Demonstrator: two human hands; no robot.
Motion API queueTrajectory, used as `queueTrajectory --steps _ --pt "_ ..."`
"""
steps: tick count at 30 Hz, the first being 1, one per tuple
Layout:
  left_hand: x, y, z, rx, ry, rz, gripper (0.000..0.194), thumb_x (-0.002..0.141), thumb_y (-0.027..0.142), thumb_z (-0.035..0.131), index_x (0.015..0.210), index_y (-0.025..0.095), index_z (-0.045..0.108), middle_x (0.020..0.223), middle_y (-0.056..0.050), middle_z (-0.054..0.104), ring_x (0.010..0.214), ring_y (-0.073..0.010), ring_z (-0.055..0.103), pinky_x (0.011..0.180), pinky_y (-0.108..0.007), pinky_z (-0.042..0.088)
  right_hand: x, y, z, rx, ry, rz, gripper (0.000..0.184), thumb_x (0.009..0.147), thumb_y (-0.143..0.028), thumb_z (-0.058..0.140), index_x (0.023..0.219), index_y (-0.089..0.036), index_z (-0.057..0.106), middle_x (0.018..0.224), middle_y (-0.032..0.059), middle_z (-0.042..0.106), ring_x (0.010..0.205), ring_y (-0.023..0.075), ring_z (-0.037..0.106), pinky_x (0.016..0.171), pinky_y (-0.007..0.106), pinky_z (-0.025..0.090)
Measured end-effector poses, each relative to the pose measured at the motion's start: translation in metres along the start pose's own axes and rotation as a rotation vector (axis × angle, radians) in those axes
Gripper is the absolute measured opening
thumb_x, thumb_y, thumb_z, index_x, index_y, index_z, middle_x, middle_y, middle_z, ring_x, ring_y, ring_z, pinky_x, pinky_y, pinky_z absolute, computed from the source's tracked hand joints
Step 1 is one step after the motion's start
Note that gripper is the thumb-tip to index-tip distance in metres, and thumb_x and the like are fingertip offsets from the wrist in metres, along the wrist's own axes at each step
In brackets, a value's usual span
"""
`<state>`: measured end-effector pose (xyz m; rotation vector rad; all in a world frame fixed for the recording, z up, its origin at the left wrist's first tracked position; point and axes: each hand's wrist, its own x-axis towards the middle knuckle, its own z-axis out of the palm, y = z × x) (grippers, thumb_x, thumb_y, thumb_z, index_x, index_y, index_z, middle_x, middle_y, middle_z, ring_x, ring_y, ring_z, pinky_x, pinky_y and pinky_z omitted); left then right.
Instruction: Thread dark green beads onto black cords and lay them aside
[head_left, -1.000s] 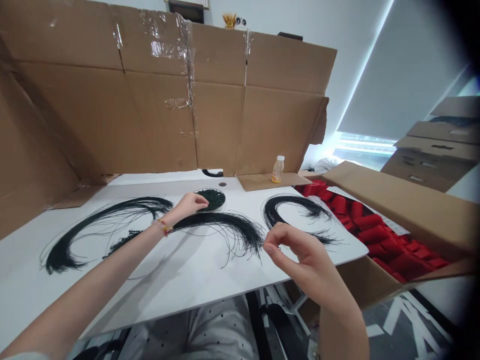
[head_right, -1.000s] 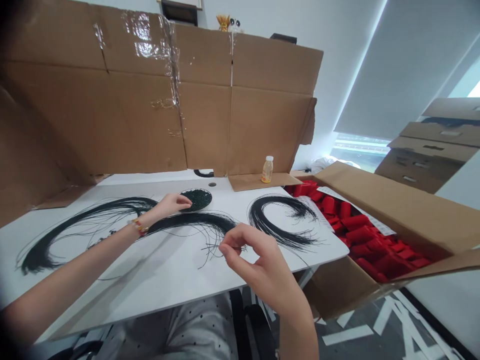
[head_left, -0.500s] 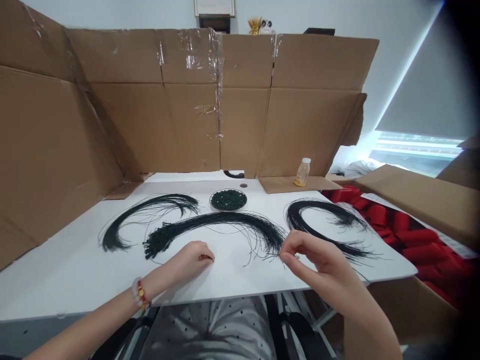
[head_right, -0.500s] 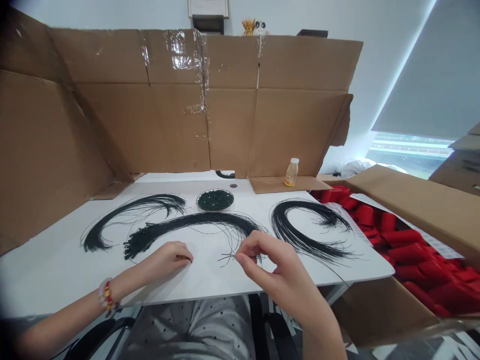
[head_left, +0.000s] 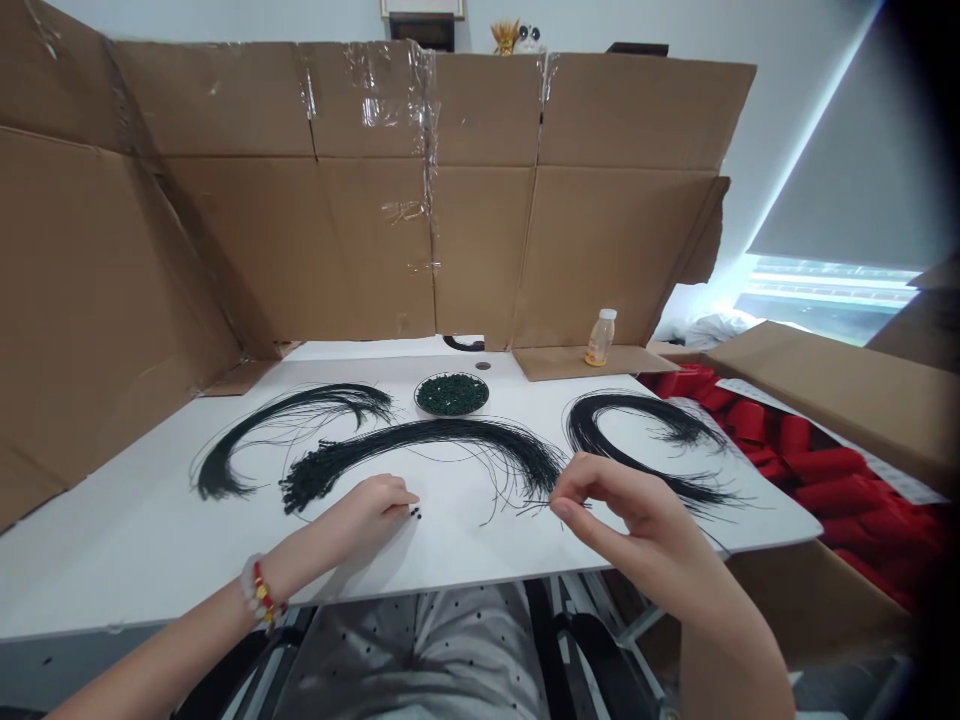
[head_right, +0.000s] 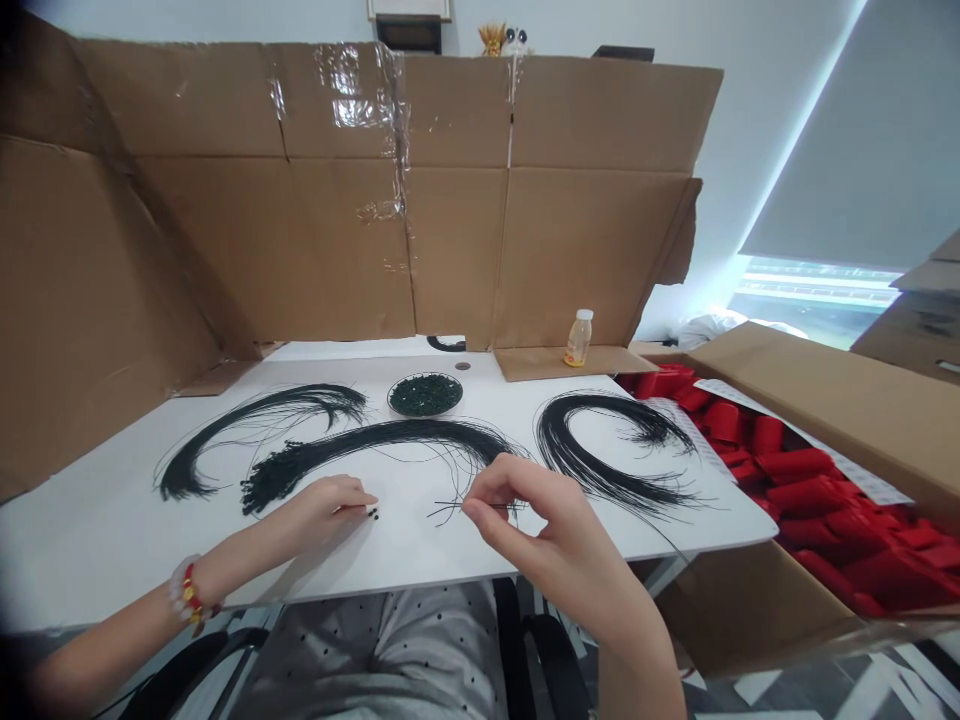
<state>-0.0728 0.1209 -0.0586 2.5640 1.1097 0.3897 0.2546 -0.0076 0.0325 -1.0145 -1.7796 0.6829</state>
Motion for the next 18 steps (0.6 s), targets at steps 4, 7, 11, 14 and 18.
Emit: queueTrajectory --steps 4,7,11,14,18 --pt "-0.003 -0.0059 -0.0019 -0.011 0.027 -0.077 0.024 0.083 0.014 0.055 0.095 0.023 0.074 0.085 -0.005 0.076 0.08 -0.0227 0.068 0.074 -0.03 0.05 -0.0004 0.0006 -0.0008 -0.022 -0.009 0.01 0.013 0.1 -0.023 0.06 0.087 -0.024 0.062 0.082 -0.0012 0.06 0.076 0.0151 0.055 0.069 0.025 0.045" --pt "-0.0049 -0.0068 -0.003 -0.012 0.041 -0.125 0.015 0.081 0.016 0.059 0.086 0.023 0.071 0.082 -0.004 0.074 0.074 -0.0217 0.066 0.069 -0.03 0.048 0.0 0.0003 -0.0004 -0.027 -0.004 0.006 0.014 0.1 -0.021 0.06 0.087 -0.023 0.062 0.081 -0.0007 0.061 0.075 0.0154 0.056 0.069 0.026 0.045" --pt "-0.0049 -0.0044 -0.0039 -0.029 0.035 -0.111 0.017 0.083 0.016 0.059 0.077 0.023 0.074 0.079 -0.004 0.075 0.08 -0.0225 0.066 0.075 -0.031 0.047 0.0018 0.0012 0.0016 -0.027 -0.025 0.008 0.014 0.1 -0.022 0.059 0.087 -0.024 0.063 0.081 -0.0009 0.061 0.076 0.0152 0.056 0.069 0.026 0.045" --pt "-0.0046 -0.0037 -0.0029 -0.048 0.03 -0.1 0.02 0.085 0.018 0.06 0.08 0.024 0.079 0.082 -0.006 0.077 0.085 -0.0239 0.067 0.079 -0.032 0.047 0.0034 0.0021 0.0029 -0.028 -0.043 0.02 0.014 0.101 -0.024 0.059 0.088 -0.024 0.062 0.082 -0.0011 0.061 0.077 0.015 0.056 0.069 0.026 0.045" --pt "-0.0064 -0.0047 -0.0004 -0.079 0.043 -0.115 0.021 0.087 0.022 0.061 0.089 0.024 0.082 0.089 -0.008 0.078 0.088 -0.0247 0.068 0.081 -0.032 0.048 0.0048 0.0034 0.0042 -0.031 -0.051 0.019 0.014 0.101 -0.024 0.059 0.087 -0.024 0.062 0.081 -0.0014 0.061 0.076 0.0149 0.055 0.068 0.026 0.044"
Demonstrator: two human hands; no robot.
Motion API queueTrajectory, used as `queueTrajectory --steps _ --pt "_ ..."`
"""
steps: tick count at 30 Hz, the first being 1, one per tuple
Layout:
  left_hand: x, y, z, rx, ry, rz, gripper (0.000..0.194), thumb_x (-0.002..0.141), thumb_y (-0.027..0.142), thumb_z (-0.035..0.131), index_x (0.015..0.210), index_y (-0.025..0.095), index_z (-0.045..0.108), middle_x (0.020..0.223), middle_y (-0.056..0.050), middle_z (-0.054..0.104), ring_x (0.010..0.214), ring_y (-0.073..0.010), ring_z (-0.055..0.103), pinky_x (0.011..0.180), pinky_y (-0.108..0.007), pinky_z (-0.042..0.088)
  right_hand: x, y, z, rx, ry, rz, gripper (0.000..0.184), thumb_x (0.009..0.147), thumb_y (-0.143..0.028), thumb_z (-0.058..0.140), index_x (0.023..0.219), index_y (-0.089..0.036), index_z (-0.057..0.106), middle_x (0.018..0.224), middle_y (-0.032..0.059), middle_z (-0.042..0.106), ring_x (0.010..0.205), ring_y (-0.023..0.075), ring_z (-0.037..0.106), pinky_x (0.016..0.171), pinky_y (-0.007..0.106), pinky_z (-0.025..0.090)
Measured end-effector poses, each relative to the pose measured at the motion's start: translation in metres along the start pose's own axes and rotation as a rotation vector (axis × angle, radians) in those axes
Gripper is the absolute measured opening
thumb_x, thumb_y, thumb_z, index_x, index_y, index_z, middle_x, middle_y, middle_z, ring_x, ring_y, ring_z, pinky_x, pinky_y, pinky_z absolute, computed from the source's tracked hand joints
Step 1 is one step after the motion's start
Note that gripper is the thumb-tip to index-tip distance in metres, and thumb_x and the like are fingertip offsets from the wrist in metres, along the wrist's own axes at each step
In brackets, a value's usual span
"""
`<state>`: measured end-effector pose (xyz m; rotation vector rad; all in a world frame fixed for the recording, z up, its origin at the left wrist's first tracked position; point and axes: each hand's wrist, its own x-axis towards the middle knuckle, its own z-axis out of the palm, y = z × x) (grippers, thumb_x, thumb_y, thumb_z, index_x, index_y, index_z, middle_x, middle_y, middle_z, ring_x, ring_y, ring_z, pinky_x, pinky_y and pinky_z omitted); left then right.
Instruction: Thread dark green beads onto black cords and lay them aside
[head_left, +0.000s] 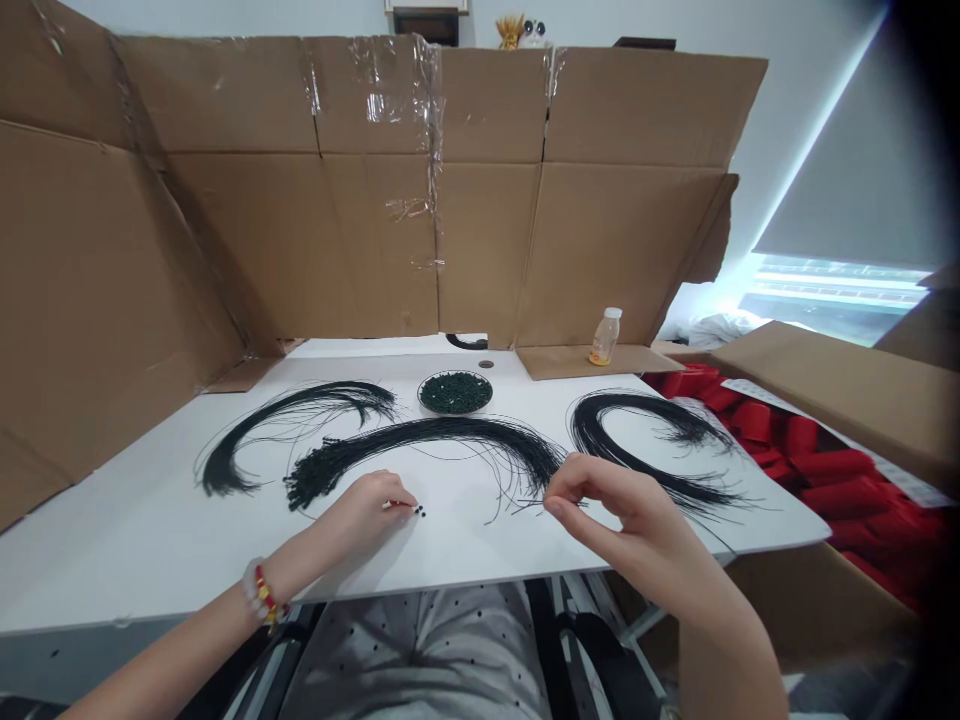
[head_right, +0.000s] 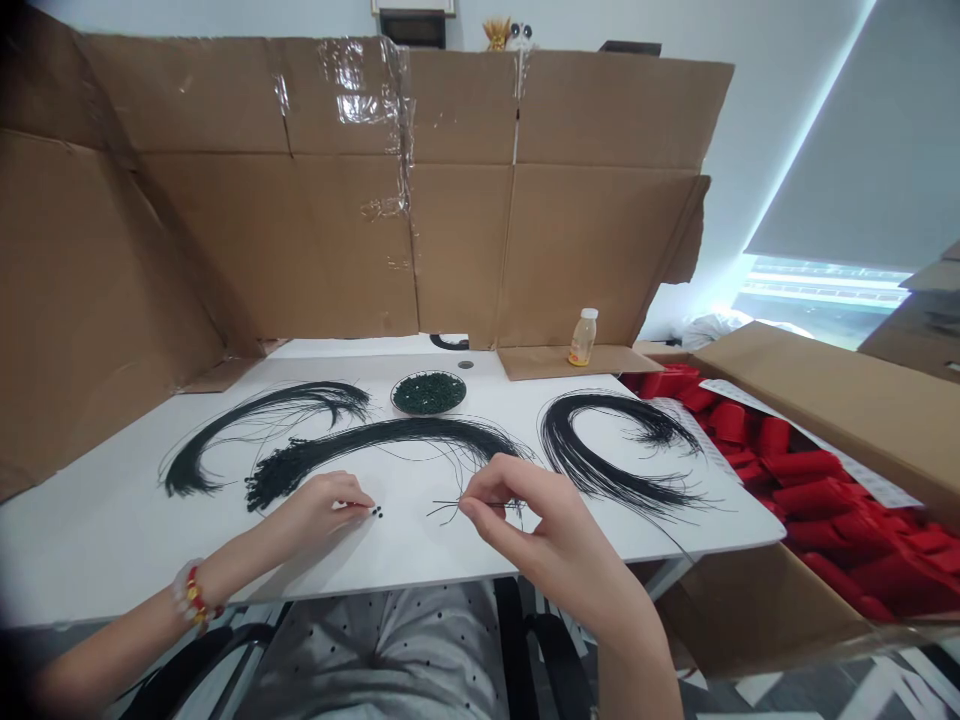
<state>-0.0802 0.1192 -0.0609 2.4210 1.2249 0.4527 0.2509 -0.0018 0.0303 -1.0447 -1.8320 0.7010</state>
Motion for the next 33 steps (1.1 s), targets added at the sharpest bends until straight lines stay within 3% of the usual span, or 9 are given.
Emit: queueTrajectory --steps 7,12,18,23,27,33 --pt "-0.002 -0.001 0.003 -0.075 0.007 -0.112 0.01 0.082 0.029 0.068 0.088 0.022 0.072 0.081 -0.004 0.075 0.075 -0.0223 0.067 0.068 -0.03 0.047 0.0 0.002 0.002 -0.01 -0.017 0.025 0.014 0.101 -0.028 0.06 0.089 -0.023 0.064 0.083 0.0011 0.062 0.078 0.0173 0.057 0.067 0.028 0.045" --pt "0.003 0.001 0.001 -0.13 -0.027 -0.194 0.017 0.077 0.034 0.071 0.089 0.023 0.064 0.073 0.001 0.074 0.07 -0.0216 0.068 0.063 -0.028 0.045 0.001 0.002 0.001 -0.025 -0.014 0.018 0.015 0.101 -0.029 0.059 0.088 -0.023 0.063 0.084 0.0024 0.063 0.078 0.018 0.057 0.066 0.029 0.045" --pt "0.012 0.003 -0.002 -0.163 -0.068 -0.25 0.016 0.074 0.029 0.07 0.085 0.023 0.06 0.069 0.002 0.076 0.069 -0.0221 0.071 0.059 -0.027 0.043 0.001 0.002 -0.001 -0.023 -0.015 0.023 0.014 0.101 -0.028 0.06 0.089 -0.023 0.064 0.084 0.0013 0.064 0.078 0.0171 0.058 0.068 0.028 0.046" --pt "0.026 0.001 -0.014 -0.192 -0.131 -0.249 0.016 0.079 0.026 0.075 0.087 0.02 0.062 0.073 0.0 0.077 0.07 -0.0219 0.073 0.06 -0.028 0.049 -0.001 0.002 -0.004 -0.027 0.001 0.023 0.014 0.101 -0.028 0.06 0.089 -0.024 0.065 0.084 0.0003 0.065 0.078 0.0164 0.059 0.069 0.027 0.046" --pt "0.064 -0.001 -0.028 -0.193 -0.11 -0.19 0.022 0.095 0.033 0.07 0.108 0.015 0.068 0.1 -0.005 0.075 0.087 -0.0202 0.072 0.079 -0.039 0.06 0.0 0.003 -0.004 -0.037 -0.013 0.036 0.014 0.101 -0.029 0.06 0.089 -0.023 0.064 0.084 0.0014 0.065 0.078 0.0175 0.058 0.068 0.028 0.046" --pt "0.16 0.002 -0.028 -0.155 0.055 -0.175 0.034 0.098 0.034 0.066 0.128 0.018 0.064 0.129 -0.011 0.067 0.107 -0.0256 0.069 0.09 -0.047 0.06 0.003 0.003 0.002 -0.047 -0.035 0.054 0.015 0.1 -0.028 0.058 0.087 -0.022 0.061 0.082 0.0014 0.061 0.077 0.0173 0.056 0.067 0.028 0.045"
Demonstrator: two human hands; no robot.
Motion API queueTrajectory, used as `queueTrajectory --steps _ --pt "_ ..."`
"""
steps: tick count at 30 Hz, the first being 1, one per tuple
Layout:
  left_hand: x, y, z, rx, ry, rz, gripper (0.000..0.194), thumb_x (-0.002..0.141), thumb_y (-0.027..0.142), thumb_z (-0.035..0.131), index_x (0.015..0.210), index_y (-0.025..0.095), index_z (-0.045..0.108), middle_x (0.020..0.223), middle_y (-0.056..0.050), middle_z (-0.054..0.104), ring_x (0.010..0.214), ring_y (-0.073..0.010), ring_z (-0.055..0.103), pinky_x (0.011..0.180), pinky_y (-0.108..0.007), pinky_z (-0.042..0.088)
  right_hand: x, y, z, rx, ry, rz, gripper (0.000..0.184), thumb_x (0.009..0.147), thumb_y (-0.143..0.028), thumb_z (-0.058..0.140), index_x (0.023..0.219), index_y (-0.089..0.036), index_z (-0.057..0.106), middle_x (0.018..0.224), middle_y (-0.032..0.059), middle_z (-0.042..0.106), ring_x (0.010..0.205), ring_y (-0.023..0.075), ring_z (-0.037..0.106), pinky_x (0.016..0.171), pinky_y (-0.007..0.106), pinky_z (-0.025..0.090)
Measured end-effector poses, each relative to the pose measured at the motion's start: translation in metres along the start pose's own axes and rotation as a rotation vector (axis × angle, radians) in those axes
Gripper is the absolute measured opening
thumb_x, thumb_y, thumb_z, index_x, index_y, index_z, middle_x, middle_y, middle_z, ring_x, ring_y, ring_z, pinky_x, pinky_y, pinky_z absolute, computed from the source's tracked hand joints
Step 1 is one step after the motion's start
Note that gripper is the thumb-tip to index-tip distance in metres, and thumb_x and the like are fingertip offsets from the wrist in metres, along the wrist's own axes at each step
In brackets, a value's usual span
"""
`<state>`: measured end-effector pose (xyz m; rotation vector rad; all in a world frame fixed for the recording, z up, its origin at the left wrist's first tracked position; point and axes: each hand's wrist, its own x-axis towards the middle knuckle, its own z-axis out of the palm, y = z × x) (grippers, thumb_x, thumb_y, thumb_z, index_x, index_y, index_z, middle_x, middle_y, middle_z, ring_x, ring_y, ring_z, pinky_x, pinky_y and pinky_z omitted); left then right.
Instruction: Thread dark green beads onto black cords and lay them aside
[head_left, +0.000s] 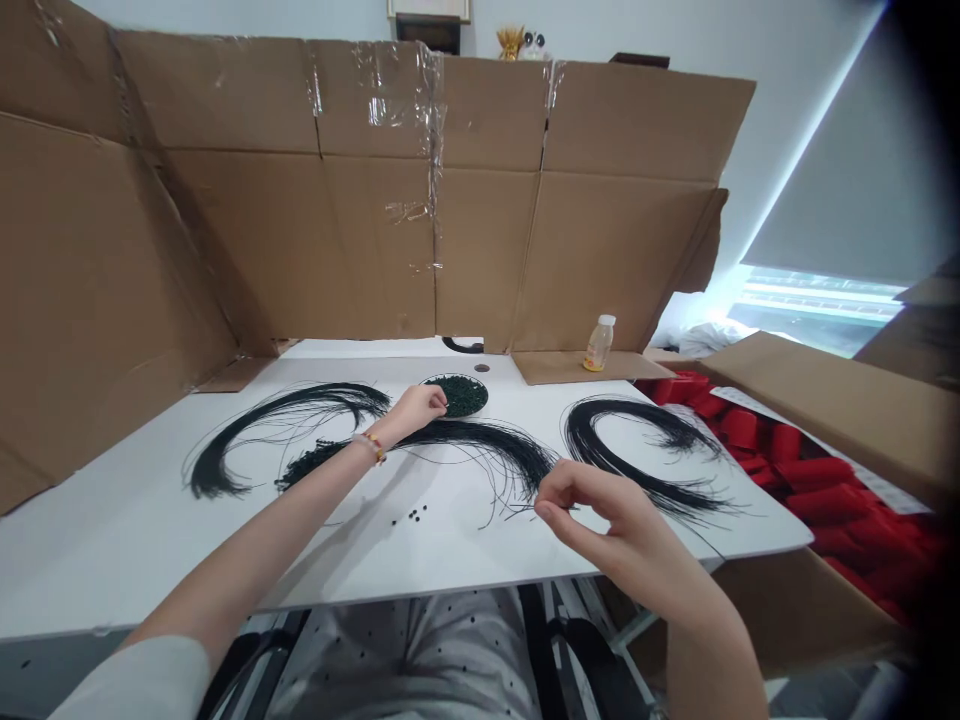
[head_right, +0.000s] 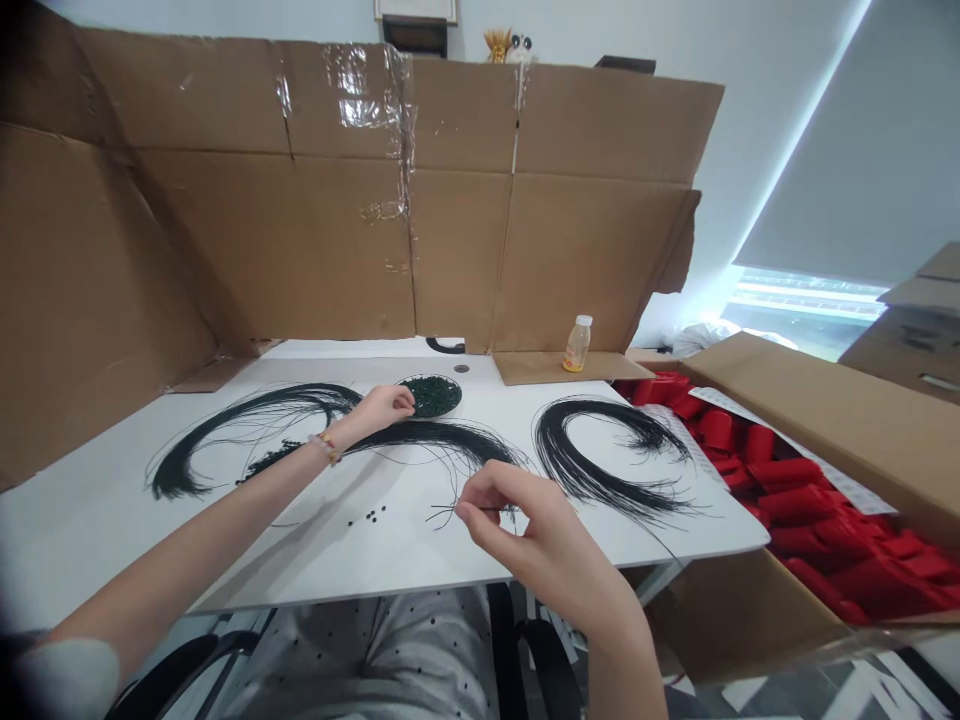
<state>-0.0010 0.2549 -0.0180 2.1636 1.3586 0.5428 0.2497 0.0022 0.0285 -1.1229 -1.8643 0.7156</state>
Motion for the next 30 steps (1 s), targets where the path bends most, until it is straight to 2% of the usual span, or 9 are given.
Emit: queueTrajectory --steps 3,6,9,13,15,18,22,30 --pt "0.03 0.01 -0.001 0.02 0.059 -0.02 0.036 0.098 0.034 0.066 0.13 0.018 0.063 0.131 -0.011 0.066 0.108 -0.0261 0.068 0.09 -0.048 0.06 0.002 -0.001 0.003 -0.003 -0.007 0.009 0.016 0.1 -0.025 0.056 0.085 -0.022 0.059 0.081 0.0011 0.06 0.076 0.017 0.054 0.068 0.028 0.046" --pt "0.026 0.012 -0.01 0.052 0.085 -0.013 0.037 0.098 0.034 0.066 0.131 0.018 0.062 0.133 -0.011 0.065 0.111 -0.0269 0.068 0.092 -0.049 0.059 0.004 -0.001 0.006 -0.006 -0.013 0.034 0.015 0.099 -0.023 0.056 0.084 -0.022 0.058 0.081 0.0001 0.06 0.076 0.0161 0.053 0.068 0.027 0.045" --pt "-0.017 0.003 -0.018 0.096 0.017 0.027 0.033 0.098 0.034 0.066 0.127 0.018 0.064 0.13 -0.011 0.066 0.109 -0.0259 0.068 0.091 -0.047 0.059 0.006 0.0 0.009 -0.001 -0.017 0.041 0.013 0.099 -0.022 0.057 0.086 -0.022 0.059 0.083 -0.0002 0.06 0.077 0.0156 0.054 0.069 0.027 0.044" --pt "-0.105 -0.015 -0.012 0.16 -0.159 0.038 0.014 0.091 0.028 0.072 0.098 0.016 0.072 0.091 -0.003 0.073 0.081 -0.0198 0.07 0.077 -0.038 0.057 0.008 0.001 0.013 0.02 -0.04 0.039 0.013 0.099 -0.023 0.057 0.087 -0.021 0.059 0.083 -0.0005 0.061 0.076 0.0149 0.054 0.068 0.026 0.044" --pt "-0.142 -0.021 -0.003 0.176 -0.182 0.023 0.004 0.083 0.02 0.071 0.083 0.018 0.075 0.074 -0.001 0.071 0.069 -0.0212 0.067 0.065 -0.032 0.051 0.009 0.002 0.017 0.036 -0.063 0.05 0.013 0.1 -0.023 0.057 0.088 -0.021 0.06 0.084 -0.0004 0.06 0.076 0.0149 0.054 0.067 0.026 0.043" --pt "-0.172 -0.025 0.01 0.176 -0.144 0.035 0.015 0.08 0.015 0.061 0.08 0.02 0.075 0.077 -0.003 0.072 0.073 -0.0221 0.066 0.067 -0.03 0.047 0.012 0.003 0.025 0.068 -0.086 0.074 0.013 0.101 -0.023 0.056 0.088 -0.021 0.059 0.084 -0.0003 0.058 0.077 0.015 0.052 0.067 0.026 0.042" --pt "-0.174 -0.025 0.017 0.126 -0.073 0.065 0.021 0.083 0.016 0.053 0.081 0.02 0.074 0.084 -0.004 0.074 0.08 -0.022 0.066 0.073 -0.029 0.046 0.017 0.005 0.035 0.095 -0.093 0.095 0.014 0.1 -0.024 0.056 0.087 -0.021 0.058 0.079 -0.0024 0.052 0.071 0.0135 0.045 0.062 0.025 0.037" --pt "-0.168 -0.021 0.021 0.049 -0.027 0.057 0.018 0.083 0.019 0.056 0.085 0.02 0.073 0.082 -0.004 0.075 0.075 -0.0216 0.065 0.07 -0.029 0.045 0.019 0.008 0.045 0.158 -0.109 0.092 0.012 0.099 -0.023 0.057 0.087 -0.021 0.058 0.076 -0.0035 0.049 0.068 0.0128 0.041 0.061 0.026 0.035"
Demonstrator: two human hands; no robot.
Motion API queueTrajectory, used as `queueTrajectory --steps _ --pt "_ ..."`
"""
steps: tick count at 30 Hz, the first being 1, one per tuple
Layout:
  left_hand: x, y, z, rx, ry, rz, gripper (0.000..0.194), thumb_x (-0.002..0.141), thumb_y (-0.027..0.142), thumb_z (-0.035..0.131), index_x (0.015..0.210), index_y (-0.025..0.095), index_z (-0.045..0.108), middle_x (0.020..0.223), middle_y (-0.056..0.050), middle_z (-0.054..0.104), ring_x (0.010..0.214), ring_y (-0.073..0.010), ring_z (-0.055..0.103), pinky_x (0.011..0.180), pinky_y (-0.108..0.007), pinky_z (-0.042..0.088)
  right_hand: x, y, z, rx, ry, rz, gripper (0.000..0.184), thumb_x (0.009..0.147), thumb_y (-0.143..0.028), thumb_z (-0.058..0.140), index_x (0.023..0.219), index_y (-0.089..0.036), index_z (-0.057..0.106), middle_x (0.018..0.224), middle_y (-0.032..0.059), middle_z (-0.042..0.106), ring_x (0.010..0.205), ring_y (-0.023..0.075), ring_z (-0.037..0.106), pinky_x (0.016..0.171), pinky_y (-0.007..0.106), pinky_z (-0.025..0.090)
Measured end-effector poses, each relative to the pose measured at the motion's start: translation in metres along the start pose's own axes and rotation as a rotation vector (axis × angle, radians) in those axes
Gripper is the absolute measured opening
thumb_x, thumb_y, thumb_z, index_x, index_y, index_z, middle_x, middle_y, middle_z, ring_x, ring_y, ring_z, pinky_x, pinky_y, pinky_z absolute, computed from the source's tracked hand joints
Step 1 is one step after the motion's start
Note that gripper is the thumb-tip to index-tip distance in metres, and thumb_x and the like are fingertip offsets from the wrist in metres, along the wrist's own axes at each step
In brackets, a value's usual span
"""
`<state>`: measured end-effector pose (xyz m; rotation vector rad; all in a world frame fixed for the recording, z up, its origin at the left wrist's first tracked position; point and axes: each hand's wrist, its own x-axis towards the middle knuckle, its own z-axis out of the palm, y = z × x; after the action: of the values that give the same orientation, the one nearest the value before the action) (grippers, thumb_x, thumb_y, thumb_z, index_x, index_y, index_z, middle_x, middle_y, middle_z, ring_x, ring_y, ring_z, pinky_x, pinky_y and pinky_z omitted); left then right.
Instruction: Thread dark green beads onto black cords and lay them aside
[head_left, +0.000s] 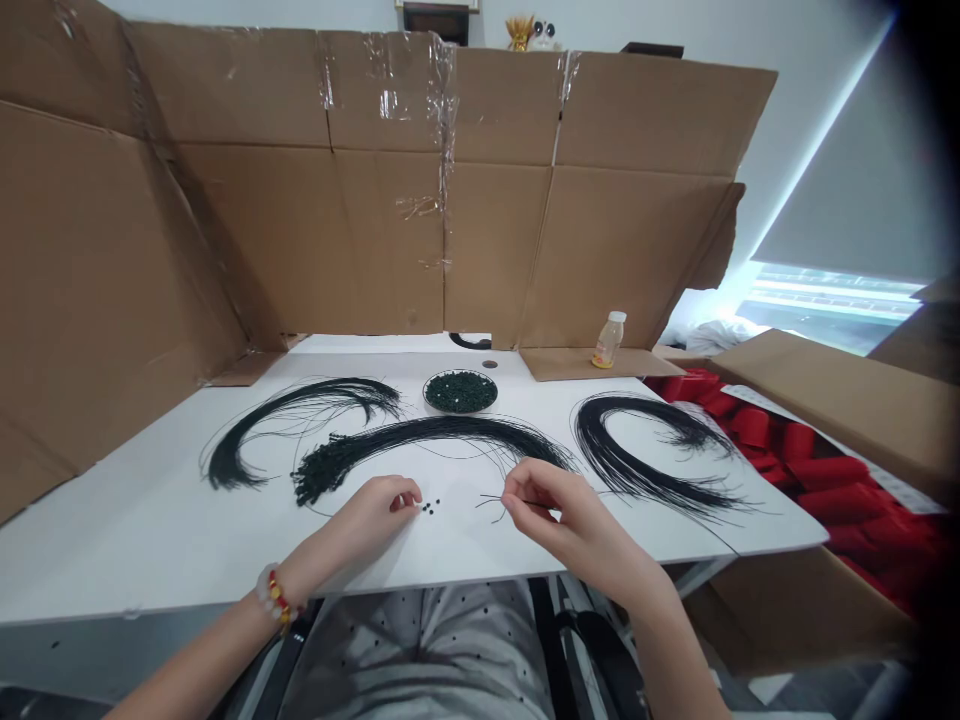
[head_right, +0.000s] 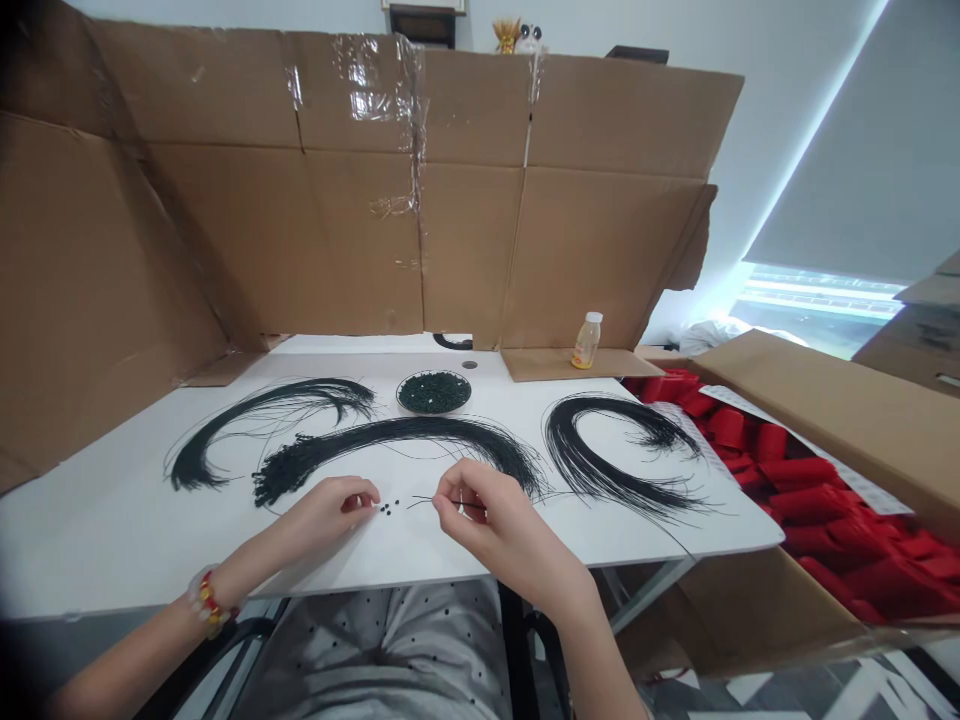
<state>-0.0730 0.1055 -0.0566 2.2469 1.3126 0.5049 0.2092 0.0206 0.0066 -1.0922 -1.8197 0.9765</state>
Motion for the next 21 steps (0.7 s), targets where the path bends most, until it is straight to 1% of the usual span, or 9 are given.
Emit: queueTrajectory --steps 5,10,17,21 --pt "0.001 0.003 0.004 -0.008 -0.002 0.016 0.018 0.083 0.017 0.056 0.085 0.021 0.074 0.085 -0.003 0.076 0.079 -0.0222 0.067 0.072 -0.029 0.047 0.0 -0.002 0.001 -0.006 -0.006 -0.009 0.013 0.098 -0.024 0.057 0.086 -0.021 0.058 0.075 -0.0039 0.048 0.067 0.0131 0.04 0.06 0.026 0.034" --pt "0.003 0.007 0.006 0.012 0.001 0.038 0.02 0.087 0.019 0.055 0.086 0.02 0.076 0.094 -0.007 0.077 0.089 -0.0248 0.069 0.082 -0.033 0.049 0.001 -0.001 0.002 -0.021 -0.004 -0.015 0.011 0.097 -0.024 0.058 0.086 -0.022 0.058 0.075 -0.0042 0.047 0.067 0.0133 0.04 0.06 0.027 0.034" --pt "0.001 0.013 0.005 0.036 -0.015 0.048 0.024 0.092 0.022 0.053 0.083 0.019 0.074 0.089 -0.008 0.072 0.088 -0.0259 0.067 0.081 -0.036 0.048 0.008 0.002 0.006 0.033 0.02 -0.068 0.016 0.098 -0.028 0.061 0.085 -0.02 0.058 0.073 -0.0046 0.047 0.065 0.0123 0.038 0.059 0.027 0.031" --pt "0.0 0.012 0.007 0.021 -0.007 0.057 0.026 0.095 0.024 0.047 0.083 0.021 0.07 0.091 -0.007 0.07 0.087 -0.0249 0.066 0.082 -0.036 0.049 0.012 0.004 0.009 0.128 0.057 -0.088 0.018 0.098 -0.03 0.063 0.083 -0.02 0.06 0.073 -0.004 0.047 0.068 0.0126 0.039 0.062 0.026 0.033"
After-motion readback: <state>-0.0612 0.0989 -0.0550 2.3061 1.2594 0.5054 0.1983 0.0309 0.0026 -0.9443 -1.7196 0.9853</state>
